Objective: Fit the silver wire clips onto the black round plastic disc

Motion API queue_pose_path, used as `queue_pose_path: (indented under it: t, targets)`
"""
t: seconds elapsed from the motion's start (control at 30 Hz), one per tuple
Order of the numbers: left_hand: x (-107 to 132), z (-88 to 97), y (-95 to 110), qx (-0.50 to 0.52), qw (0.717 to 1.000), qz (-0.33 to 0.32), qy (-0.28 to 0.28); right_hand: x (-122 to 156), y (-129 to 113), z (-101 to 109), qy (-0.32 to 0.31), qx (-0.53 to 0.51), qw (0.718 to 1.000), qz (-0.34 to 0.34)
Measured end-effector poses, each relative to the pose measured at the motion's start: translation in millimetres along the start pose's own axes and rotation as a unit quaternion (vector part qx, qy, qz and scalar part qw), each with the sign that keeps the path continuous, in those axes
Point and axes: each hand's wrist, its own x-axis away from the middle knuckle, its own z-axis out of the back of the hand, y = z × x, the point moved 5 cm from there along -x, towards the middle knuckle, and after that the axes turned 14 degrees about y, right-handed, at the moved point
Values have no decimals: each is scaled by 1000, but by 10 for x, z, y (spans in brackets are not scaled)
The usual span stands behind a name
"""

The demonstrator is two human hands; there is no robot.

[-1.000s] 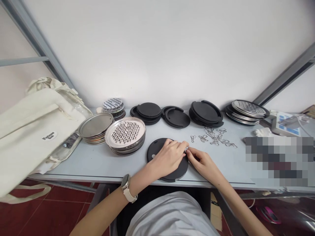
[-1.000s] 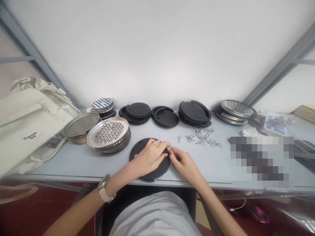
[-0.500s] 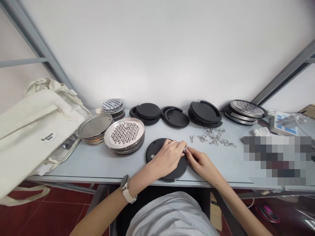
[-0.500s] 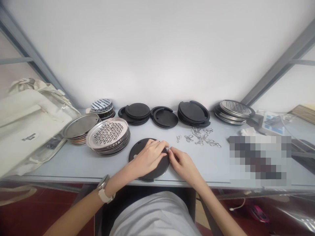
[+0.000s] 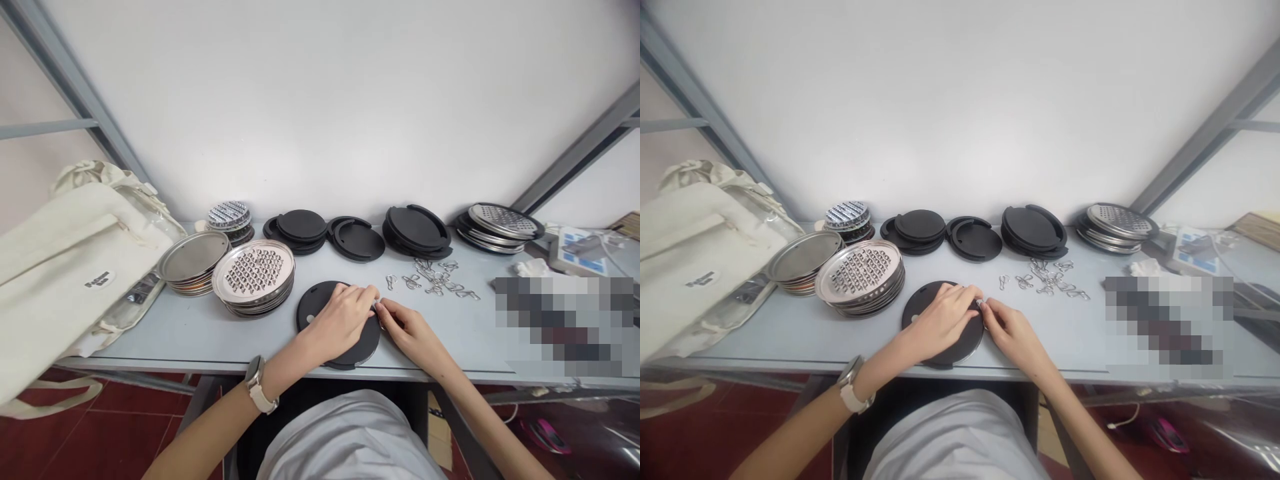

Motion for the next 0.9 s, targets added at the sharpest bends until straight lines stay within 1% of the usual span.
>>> queue_pose_path:
  t: [0.6, 0.9]
  targets:
    - [8, -14, -6, 8, 1000, 12, -4, 20, 33, 5, 5, -12, 1000, -6]
    - [6, -13, -24, 9, 1000, 26, -1, -3, 21, 51, 36, -17, 999, -8]
